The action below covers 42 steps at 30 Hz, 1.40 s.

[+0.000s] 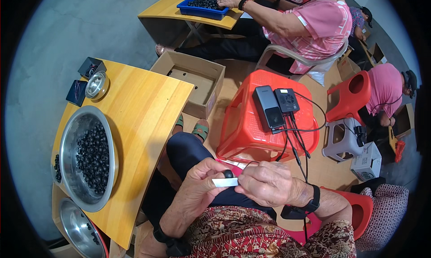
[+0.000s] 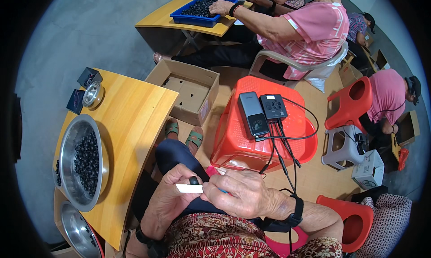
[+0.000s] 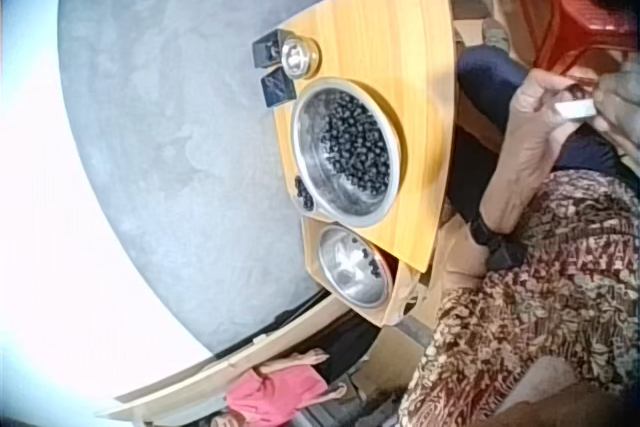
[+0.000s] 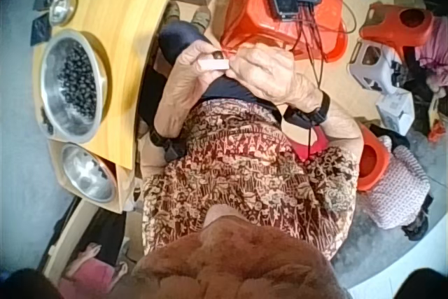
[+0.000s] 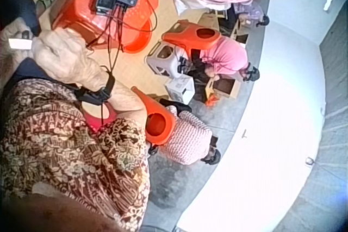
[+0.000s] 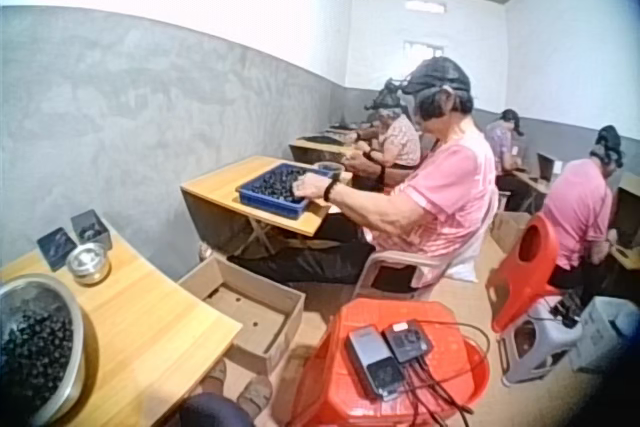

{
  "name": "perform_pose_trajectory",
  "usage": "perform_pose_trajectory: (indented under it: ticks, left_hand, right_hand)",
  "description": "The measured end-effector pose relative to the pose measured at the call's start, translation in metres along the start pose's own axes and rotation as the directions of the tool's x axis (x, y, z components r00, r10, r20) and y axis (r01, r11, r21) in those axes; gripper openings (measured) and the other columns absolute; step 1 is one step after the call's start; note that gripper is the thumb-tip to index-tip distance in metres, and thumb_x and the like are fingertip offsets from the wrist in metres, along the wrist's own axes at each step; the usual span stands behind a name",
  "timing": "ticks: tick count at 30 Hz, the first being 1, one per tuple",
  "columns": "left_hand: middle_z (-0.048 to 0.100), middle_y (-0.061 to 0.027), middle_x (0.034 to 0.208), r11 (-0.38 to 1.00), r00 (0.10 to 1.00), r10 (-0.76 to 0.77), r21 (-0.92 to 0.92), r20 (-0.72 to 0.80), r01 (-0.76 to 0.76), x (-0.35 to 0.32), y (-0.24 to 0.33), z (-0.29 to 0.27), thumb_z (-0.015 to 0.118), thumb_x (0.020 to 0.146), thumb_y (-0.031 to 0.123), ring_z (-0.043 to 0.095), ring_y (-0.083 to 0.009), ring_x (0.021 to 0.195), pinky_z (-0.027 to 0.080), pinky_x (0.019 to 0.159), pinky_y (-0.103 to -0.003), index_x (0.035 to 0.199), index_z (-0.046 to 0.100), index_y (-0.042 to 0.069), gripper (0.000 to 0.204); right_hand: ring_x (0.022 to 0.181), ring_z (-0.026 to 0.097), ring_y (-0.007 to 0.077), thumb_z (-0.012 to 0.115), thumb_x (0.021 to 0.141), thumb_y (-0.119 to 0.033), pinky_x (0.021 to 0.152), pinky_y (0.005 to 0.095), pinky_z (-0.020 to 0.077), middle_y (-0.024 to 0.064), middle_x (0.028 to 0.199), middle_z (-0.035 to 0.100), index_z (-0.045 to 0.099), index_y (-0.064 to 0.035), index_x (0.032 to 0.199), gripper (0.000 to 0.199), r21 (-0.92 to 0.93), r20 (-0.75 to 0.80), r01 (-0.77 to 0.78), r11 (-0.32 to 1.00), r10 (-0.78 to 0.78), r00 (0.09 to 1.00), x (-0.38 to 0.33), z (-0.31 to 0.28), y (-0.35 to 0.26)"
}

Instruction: Cleaning or inspecting small black rubber parts using a scraper tool.

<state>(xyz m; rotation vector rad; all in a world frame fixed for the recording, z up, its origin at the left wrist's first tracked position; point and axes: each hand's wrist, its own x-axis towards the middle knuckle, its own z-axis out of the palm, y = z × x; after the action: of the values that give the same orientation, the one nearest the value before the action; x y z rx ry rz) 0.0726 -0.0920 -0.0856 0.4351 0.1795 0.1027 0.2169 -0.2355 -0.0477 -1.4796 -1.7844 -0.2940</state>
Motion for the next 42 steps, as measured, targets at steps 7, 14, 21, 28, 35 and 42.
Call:
perform_pose_trajectory:
  ticks: [7, 14, 21, 28, 35, 42]
  left_hand:
    - [0.068, -0.0069, 0.096, 0.998, 0.988, -0.005, 0.060, -0.155, 0.015, 0.000, -0.001, 0.004, 0.070, 0.085, 0.009, 0.064, -0.0153, 0.090, 0.052, 0.084, -0.029, 0.097, 0.065, 0.007, 0.013]
    - [0.070, -0.0078, 0.090, 1.000, 0.977, -0.012, -0.005, -0.213, 0.011, 0.002, -0.006, 0.006, 0.071, 0.083, 0.007, 0.067, -0.0170, 0.084, 0.053, 0.080, -0.030, 0.091, 0.066, 0.010, 0.010]
    - [0.070, -0.0073, 0.091, 0.999, 0.980, 0.029, -0.038, -0.197, -0.037, 0.006, -0.009, 0.007, 0.071, 0.083, 0.006, 0.066, -0.0164, 0.086, 0.052, 0.082, -0.031, 0.091, 0.065, 0.010, 0.011]
    - [0.068, -0.0076, 0.102, 0.995, 0.992, 0.008, -0.101, -0.129, -0.021, 0.005, -0.013, 0.000, 0.071, 0.083, 0.005, 0.065, -0.0141, 0.091, 0.052, 0.086, -0.028, 0.094, 0.067, 0.008, 0.012]
    - [0.069, -0.0058, 0.096, 0.996, 0.990, 0.040, -0.075, -0.134, -0.050, 0.010, -0.014, 0.005, 0.067, 0.086, 0.005, 0.066, -0.0164, 0.091, 0.053, 0.084, -0.031, 0.096, 0.067, 0.009, 0.012]
    - [0.064, -0.0112, 0.113, 0.997, 0.992, -0.002, 0.075, -0.128, 0.012, 0.004, 0.007, 0.011, 0.066, 0.087, 0.006, 0.063, -0.0177, 0.102, 0.050, 0.093, -0.032, 0.110, 0.064, 0.000, 0.024]
  right_hand:
    - [0.053, 0.051, 0.0106, 0.073, 0.069, -0.009, 0.045, 0.0260, 0.0455, 0.0011, 0.068, 0.049, 0.065, 0.0017, 0.110, 0.044, -0.049, 0.062, 0.005, 0.999, -0.002, 0.998, 0.000, 0.002, 0.001]
    - [0.055, 0.052, 0.0095, 0.067, 0.064, -0.007, 0.046, 0.0252, 0.0457, 0.0005, 0.066, 0.048, 0.066, 0.0019, 0.110, 0.047, -0.140, 0.092, 0.112, 0.984, -0.100, 0.991, 0.001, -0.003, 0.003]
    - [0.059, 0.060, 0.0184, 0.072, 0.066, -0.001, 0.048, 0.0281, 0.0479, 0.0071, 0.076, 0.061, 0.064, 0.0016, 0.113, 0.048, -0.023, 0.007, -0.051, 0.998, 0.051, 0.999, -0.001, 0.003, 0.004]
    - [0.056, 0.060, 0.0177, 0.072, 0.068, -0.001, 0.046, 0.0285, 0.0472, 0.0064, 0.073, 0.060, 0.065, 0.0016, 0.111, 0.044, -0.067, 0.018, -0.011, 0.998, 0.012, 1.000, -0.002, 0.001, 0.003]
    - [0.058, 0.061, 0.0181, 0.071, 0.071, -0.004, 0.048, 0.0290, 0.0482, 0.0048, 0.071, 0.060, 0.066, -0.0001, 0.110, 0.040, -0.060, 0.023, -0.010, 0.998, 0.012, 1.000, 0.001, 0.000, 0.006]
    - [0.059, 0.059, 0.0189, 0.073, 0.061, -0.003, 0.051, 0.0309, 0.0479, 0.0066, 0.070, 0.056, 0.067, 0.0019, 0.108, 0.048, 0.207, 0.044, -0.180, 0.962, 0.174, 0.984, 0.023, 0.000, 0.008]
